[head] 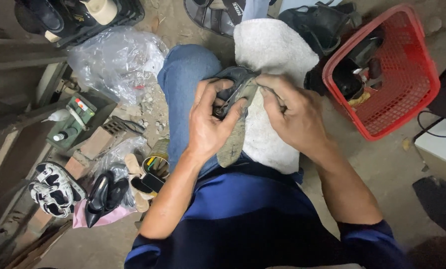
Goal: The person sits on the floor and sews a black sandal using a needle and thread. They repeatedly push the needle through the sandal strap and pull the thread to secure it, working on the shoe placed on their lap.
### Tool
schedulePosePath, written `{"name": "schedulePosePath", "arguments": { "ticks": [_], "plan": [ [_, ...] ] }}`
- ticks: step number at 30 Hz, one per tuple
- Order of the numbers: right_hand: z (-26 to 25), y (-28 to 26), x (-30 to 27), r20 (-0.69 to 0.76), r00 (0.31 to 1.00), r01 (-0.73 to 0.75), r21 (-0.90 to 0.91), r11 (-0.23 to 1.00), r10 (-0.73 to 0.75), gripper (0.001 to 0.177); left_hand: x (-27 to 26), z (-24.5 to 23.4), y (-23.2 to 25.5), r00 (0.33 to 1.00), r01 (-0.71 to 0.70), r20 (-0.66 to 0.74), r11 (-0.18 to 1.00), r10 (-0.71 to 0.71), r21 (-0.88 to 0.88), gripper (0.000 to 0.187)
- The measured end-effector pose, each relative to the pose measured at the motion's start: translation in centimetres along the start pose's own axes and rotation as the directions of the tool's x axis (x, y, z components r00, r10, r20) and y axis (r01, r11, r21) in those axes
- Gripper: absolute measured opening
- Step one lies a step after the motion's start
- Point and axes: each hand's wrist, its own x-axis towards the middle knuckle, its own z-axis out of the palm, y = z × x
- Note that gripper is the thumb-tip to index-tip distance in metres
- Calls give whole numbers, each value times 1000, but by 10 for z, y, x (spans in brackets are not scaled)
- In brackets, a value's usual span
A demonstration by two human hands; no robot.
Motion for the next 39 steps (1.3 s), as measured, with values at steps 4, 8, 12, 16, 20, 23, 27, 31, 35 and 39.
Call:
{"name": "schedulePosePath", "arguments": {
  "ticks": [4,8,12,16,20,23,27,31,35,39],
  "plan": [
    [-6,9,-1,16,995,98,-109,989,-97,25,1,1,-1,1000,9,2,1000,-9,-5,38],
    [-13,17,0,137,947,321,-358,876,-291,33,2,0,-1,1000,19,13,1000,-19,-22,34],
    [-20,21,2,257,917,387,-376,842,-306,36,3,2,-3,1000,7,27,999,-6,-38,28],
    [-39,9,20,342,924,209,-83,974,-169,27,3,1,-3,999,1,46,999,0,-39,27],
    [-53,13,30,542,840,-93,97,991,26,28,5,2,-2,998,-10,67,998,14,-54,26],
    [-58,28,24,618,786,-162,190,968,10,26,4,2,0,996,-21,80,998,25,-57,24],
    [-62,23,23,690,714,-255,98,962,118,14,3,6,-5,997,-19,69,997,24,-72,19],
    [-52,16,11,611,767,-69,-223,972,195,25,2,4,5,995,-22,100,996,31,-86,20],
    [-17,35,-15,321,944,247,-531,810,-77,22,2,6,10,995,-44,88,996,50,-74,19],
    [-26,20,-6,412,887,370,-359,857,-210,26,0,7,1,998,-27,58,993,34,-116,14]
  ]
}}
